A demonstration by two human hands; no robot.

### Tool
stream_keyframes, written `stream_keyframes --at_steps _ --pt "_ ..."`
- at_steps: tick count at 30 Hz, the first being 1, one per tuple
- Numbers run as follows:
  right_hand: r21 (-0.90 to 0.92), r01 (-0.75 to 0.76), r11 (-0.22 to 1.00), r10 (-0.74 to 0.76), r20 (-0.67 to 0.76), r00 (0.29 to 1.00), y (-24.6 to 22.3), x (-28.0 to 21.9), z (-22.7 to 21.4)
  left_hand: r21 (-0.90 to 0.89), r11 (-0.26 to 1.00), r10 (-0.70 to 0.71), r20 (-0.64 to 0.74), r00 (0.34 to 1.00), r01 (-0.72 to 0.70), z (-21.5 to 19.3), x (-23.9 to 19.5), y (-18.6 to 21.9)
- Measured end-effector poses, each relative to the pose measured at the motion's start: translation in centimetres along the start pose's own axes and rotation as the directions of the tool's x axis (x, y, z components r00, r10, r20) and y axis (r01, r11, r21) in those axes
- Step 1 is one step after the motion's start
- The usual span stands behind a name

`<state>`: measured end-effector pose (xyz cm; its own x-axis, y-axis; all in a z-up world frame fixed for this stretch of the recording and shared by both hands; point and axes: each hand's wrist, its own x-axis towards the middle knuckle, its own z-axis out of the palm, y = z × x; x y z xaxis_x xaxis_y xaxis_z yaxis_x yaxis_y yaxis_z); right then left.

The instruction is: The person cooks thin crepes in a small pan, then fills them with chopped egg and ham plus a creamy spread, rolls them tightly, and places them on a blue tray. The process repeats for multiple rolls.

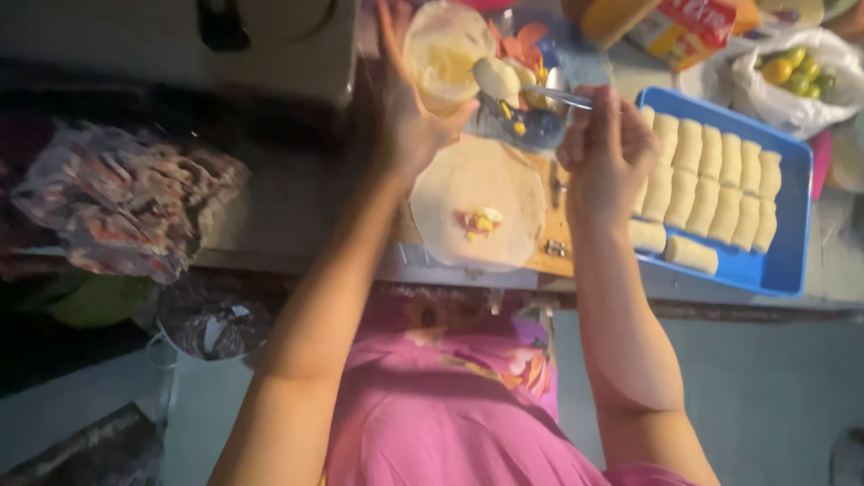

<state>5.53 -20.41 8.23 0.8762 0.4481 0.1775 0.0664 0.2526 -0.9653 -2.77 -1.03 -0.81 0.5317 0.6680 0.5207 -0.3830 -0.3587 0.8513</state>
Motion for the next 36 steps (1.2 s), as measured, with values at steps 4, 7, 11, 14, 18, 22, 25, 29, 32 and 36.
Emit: stream_keyframes --at_steps 4,7,11,14,18,22,25,29,32,36 --pt "-0.209 0.146 0.967 -0.155 -0.028 0.987 -1.4 -6.6 -2.8 0.437 0.885 0.122 0.110 0.987 -0.158 -3.4 -3.5 1.0" --pt "-0.486 0.315 0.815 -0.299 0.112 0.948 -0.8 -10.7 -3.9 0.477 0.863 0.068 0.219 0.973 -0.168 -5.5 -5.7 1.8" --pt "-0.582 0.470 0.663 -0.415 0.236 0.879 0.3 -12.8 -4.9 0.394 0.918 -0.143 0.228 0.963 0.043 -5.6 -6.6 3.1" --pt "-0.602 0.539 0.589 -0.478 0.279 0.833 0.8 -12.9 -5.5 0.462 0.885 -0.060 0.218 0.974 -0.049 -5.2 -6.7 4.3" --pt "-0.594 0.560 0.578 -0.515 0.267 0.815 1.2 -12.8 -6.2 0.510 0.857 -0.032 0.198 0.980 -0.075 -5.1 -6.9 5.2" --pt "-0.565 0.614 0.552 -0.540 0.318 0.779 1.3 -12.8 -6.5 0.462 0.884 -0.020 0.198 0.980 -0.075 -5.5 -6.7 5.2" --pt "-0.606 0.568 0.557 -0.531 0.266 0.805 1.4 -13.0 -6.6 0.477 0.875 -0.025 0.205 0.978 -0.078 -5.3 -6.6 5.3" --pt "-0.671 0.560 0.485 -0.534 0.279 0.798 1.5 -13.6 -6.8 0.500 0.860 -0.006 0.221 0.975 -0.108 -5.2 -6.5 5.2" --pt "-0.706 0.531 0.468 -0.534 0.253 0.807 1.2 -14.5 -7.1 0.496 0.863 -0.016 0.220 0.975 -0.097 -5.2 -6.8 5.3" --pt "-0.681 0.480 0.553 -0.555 0.128 0.822 1.1 -14.4 -6.4 0.449 0.891 -0.026 0.196 0.980 -0.066 -5.3 -6.6 5.2"
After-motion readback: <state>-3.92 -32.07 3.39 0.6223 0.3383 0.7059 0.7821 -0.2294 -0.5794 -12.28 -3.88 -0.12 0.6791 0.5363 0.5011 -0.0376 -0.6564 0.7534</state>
